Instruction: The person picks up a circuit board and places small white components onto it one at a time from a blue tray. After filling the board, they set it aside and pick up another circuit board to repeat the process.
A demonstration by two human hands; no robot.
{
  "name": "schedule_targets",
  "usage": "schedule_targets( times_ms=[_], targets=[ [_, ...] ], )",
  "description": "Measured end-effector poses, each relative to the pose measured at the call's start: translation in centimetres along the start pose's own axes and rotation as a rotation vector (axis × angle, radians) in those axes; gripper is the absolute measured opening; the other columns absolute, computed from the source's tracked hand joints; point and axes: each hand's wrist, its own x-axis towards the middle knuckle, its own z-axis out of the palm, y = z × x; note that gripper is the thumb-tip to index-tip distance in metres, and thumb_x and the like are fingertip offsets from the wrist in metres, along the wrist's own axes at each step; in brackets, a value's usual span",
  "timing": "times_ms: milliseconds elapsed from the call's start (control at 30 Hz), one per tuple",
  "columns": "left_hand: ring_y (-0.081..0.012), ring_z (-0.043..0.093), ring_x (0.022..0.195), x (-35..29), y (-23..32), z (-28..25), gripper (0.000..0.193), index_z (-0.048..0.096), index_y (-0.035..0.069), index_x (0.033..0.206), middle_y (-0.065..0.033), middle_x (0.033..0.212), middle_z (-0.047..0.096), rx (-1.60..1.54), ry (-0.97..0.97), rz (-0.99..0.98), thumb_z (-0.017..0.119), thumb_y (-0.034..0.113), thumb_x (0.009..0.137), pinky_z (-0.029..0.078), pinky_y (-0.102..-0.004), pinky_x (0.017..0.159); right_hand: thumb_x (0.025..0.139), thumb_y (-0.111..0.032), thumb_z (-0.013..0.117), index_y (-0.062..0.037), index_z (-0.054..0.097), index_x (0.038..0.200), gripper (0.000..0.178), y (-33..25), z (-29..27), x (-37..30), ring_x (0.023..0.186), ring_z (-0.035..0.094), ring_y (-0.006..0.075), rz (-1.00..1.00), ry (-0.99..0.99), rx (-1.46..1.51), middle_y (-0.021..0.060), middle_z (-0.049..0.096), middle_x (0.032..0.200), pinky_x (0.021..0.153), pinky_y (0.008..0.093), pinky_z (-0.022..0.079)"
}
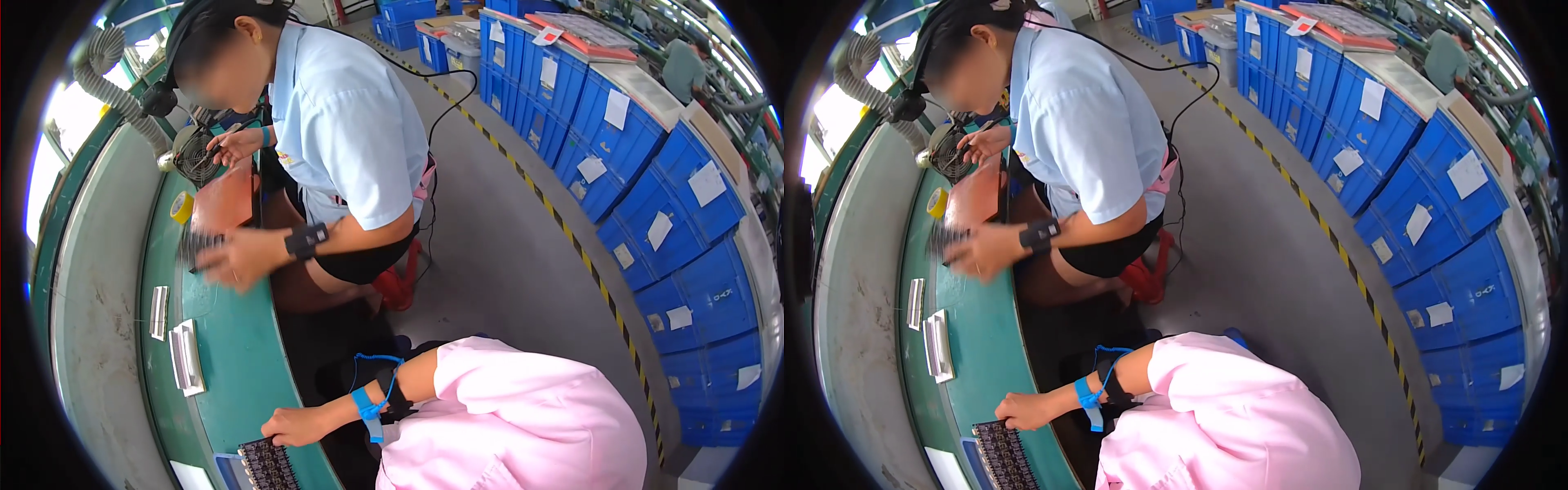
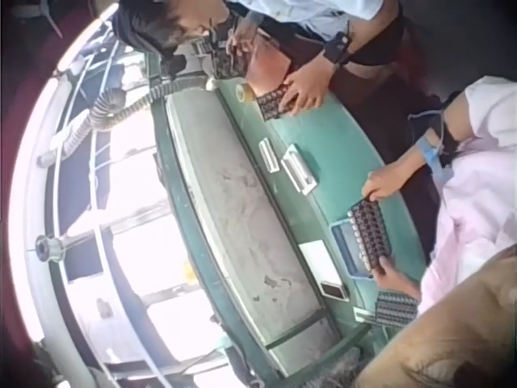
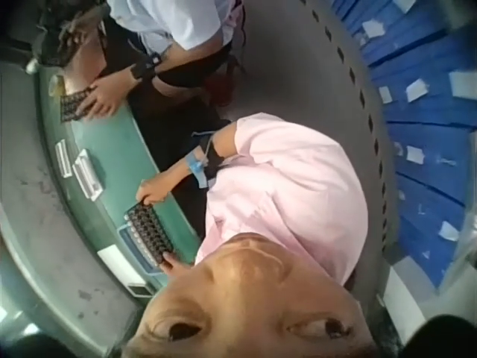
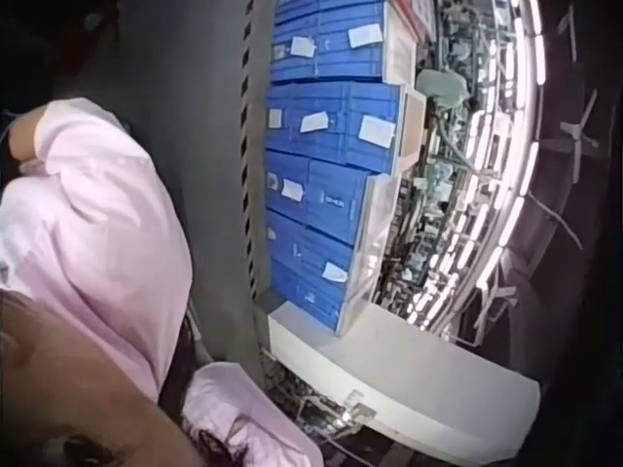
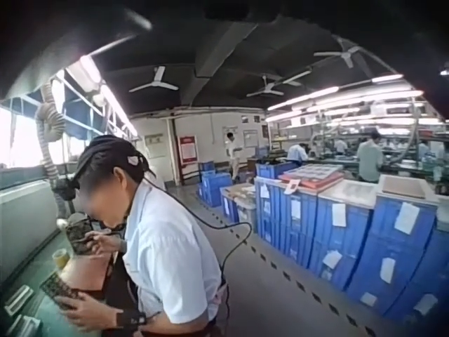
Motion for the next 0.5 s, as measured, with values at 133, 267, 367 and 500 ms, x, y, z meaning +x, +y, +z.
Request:
schedule_targets(
  times_ms=[133, 267, 367, 500],
  targets=[
    [-0.0189, 0.053, 0.067, 0.5, 0.1, -0.5, 0.032, 0.052, -0.002, 0.091, -0.0129, 0.076, 0.056, -0.043, -0.005, 0.077, 0.054, 0.026, 0.076, 0.042, -0.0281, 0.059, 0.064, -0.005, 0.050, 0.0054, 0.046, 0.064, 0.011, -0.6, 0.8, 0.7, 0.057, 0.051, 0.0320, -0.229, 0.076, -0.156, 0.0178, 0.051, 0.058, 0.051, 0.0374, 0.040],
    [-0.0178, 0.053, 0.062, 0.5, 0.2, -1.4, 0.030, 0.052, -0.002, 0.090, -0.0126, 0.072, 0.056, -0.088, 0.028, 0.151, 0.054, 0.024, 0.076, 0.042, -0.0276, 0.056, 0.067, -0.007, 0.049, 0.0034, 0.044, 0.069, 0.012, -0.8, 2.1, 2.0, 0.059, 0.047, 0.0357, -0.196, -0.087, -0.216, 0.0188, 0.047, 0.058, 0.053, 0.0397, 0.037],
    [-0.0171, 0.053, 0.059, 1.0, -0.5, -2.7, 0.028, 0.052, -0.001, 0.089, -0.0123, 0.070, 0.056, -0.064, 0.189, 0.074, 0.054, 0.023, 0.075, 0.043, -0.0273, 0.053, 0.067, -0.009, 0.050, 0.0010, 0.045, 0.083, 0.018, -0.1, 3.2, 1.8, 0.062, 0.048, 0.0359, -0.306, 0.002, -0.189, 0.0196, 0.049, 0.071, 0.054, 0.0398, 0.039],
    [-0.0076, 0.044, 0.051, 2.5, -2.3, -2.7, 0.014, 0.047, 0.000, 0.074, -0.0021, 0.060, 0.047, -0.098, 0.231, 0.072, 0.049, 0.013, 0.079, 0.036, -0.0188, 0.046, 0.071, -0.009, 0.050, -0.0018, 0.046, 0.092, 0.023, -0.6, 1.0, 0.8, 0.064, 0.053, 0.0315, -0.132, 0.039, -0.157, 0.0148, 0.053, 0.075, 0.056, 0.0359, 0.042]
  ],
)
